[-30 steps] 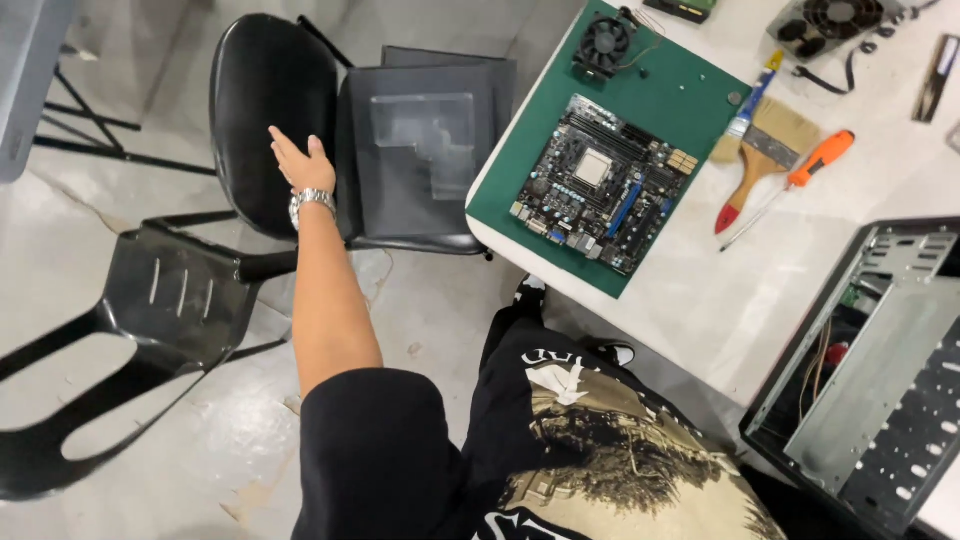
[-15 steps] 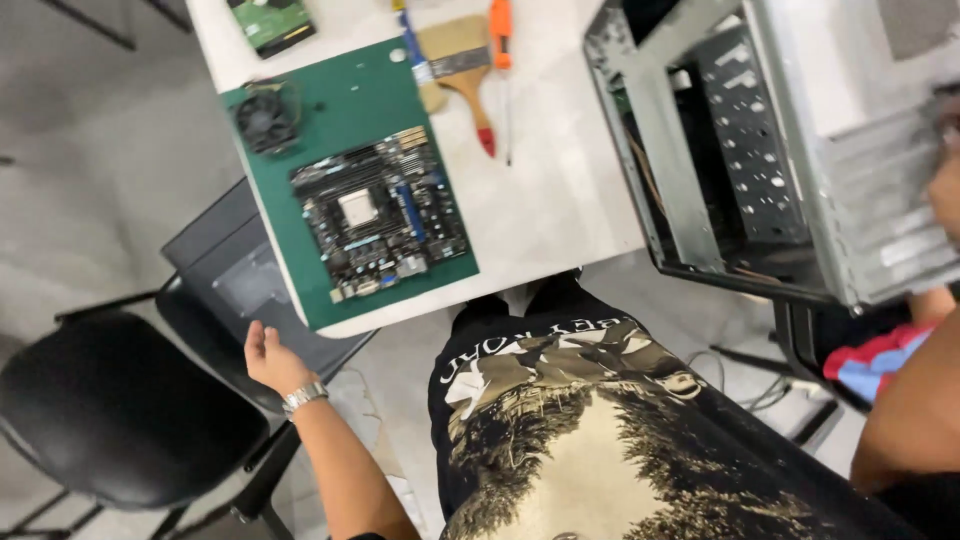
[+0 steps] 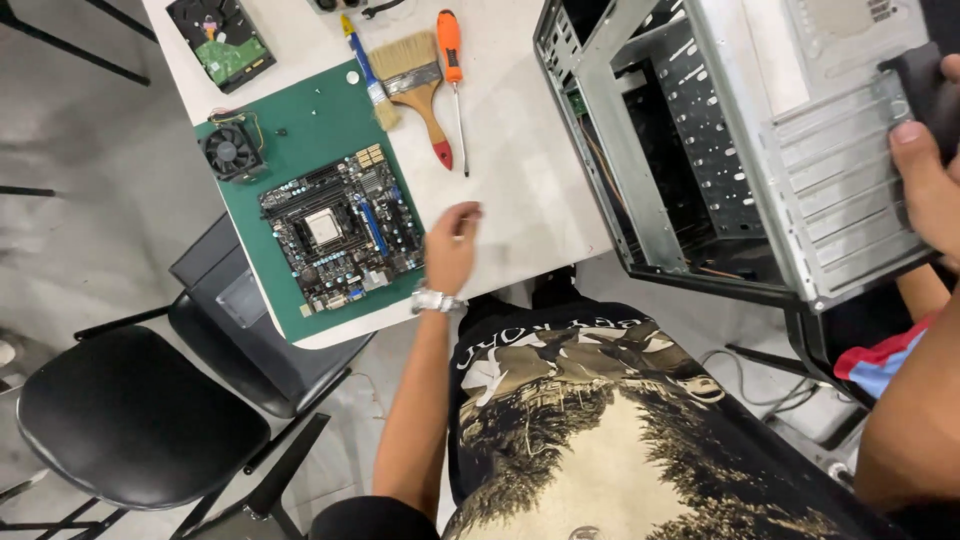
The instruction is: Removing a motherboard from a computer case by unscrewing the mounting screws and lifting the board out of the chassis.
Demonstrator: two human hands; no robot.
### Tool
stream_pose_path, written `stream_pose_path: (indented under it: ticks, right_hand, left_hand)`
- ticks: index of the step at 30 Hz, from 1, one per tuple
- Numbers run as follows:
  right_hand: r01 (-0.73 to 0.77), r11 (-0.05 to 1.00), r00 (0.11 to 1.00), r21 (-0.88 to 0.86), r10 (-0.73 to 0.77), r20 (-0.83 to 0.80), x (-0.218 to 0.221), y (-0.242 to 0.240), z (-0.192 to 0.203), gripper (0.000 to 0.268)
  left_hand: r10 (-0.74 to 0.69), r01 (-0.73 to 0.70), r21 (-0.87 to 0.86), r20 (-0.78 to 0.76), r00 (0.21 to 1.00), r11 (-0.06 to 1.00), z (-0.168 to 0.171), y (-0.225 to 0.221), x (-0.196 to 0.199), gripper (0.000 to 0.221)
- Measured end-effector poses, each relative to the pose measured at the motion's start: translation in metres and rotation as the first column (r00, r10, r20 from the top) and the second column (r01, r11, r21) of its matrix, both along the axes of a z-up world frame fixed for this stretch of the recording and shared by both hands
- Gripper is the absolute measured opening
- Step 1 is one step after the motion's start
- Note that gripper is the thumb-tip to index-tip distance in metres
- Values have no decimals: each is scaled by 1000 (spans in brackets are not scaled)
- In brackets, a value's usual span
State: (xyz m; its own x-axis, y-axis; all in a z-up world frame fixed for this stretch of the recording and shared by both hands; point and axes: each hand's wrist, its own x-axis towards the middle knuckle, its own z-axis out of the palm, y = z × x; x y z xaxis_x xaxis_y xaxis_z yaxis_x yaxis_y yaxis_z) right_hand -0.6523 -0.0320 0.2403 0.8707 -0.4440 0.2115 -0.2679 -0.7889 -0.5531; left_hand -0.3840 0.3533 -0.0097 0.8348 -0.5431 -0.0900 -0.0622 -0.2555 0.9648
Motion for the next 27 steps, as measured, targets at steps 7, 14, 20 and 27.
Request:
stream_pose_path:
  ticks: [7, 14, 20, 27]
  right_hand:
    - [-62, 995, 996, -72, 57, -72, -14, -48, 4, 46]
    - [-162, 984, 986, 79, 160, 36, -30, -146, -27, 46]
    - [108, 994, 871, 10, -90, -482, 27, -17, 72, 64]
    - [-125, 986, 684, -111, 5, -729, 61, 54, 102, 69]
  left_hand:
    - [-419, 434, 223, -116, 901, 873, 5, -104, -110, 42]
    - [-348, 538, 264, -526, 776, 801, 21, -140, -133, 88]
    - [-114, 149, 82, -326, 939, 985, -4, -164, -159, 60]
    - [226, -239, -139, -100, 969, 961, 81, -110, -140, 63]
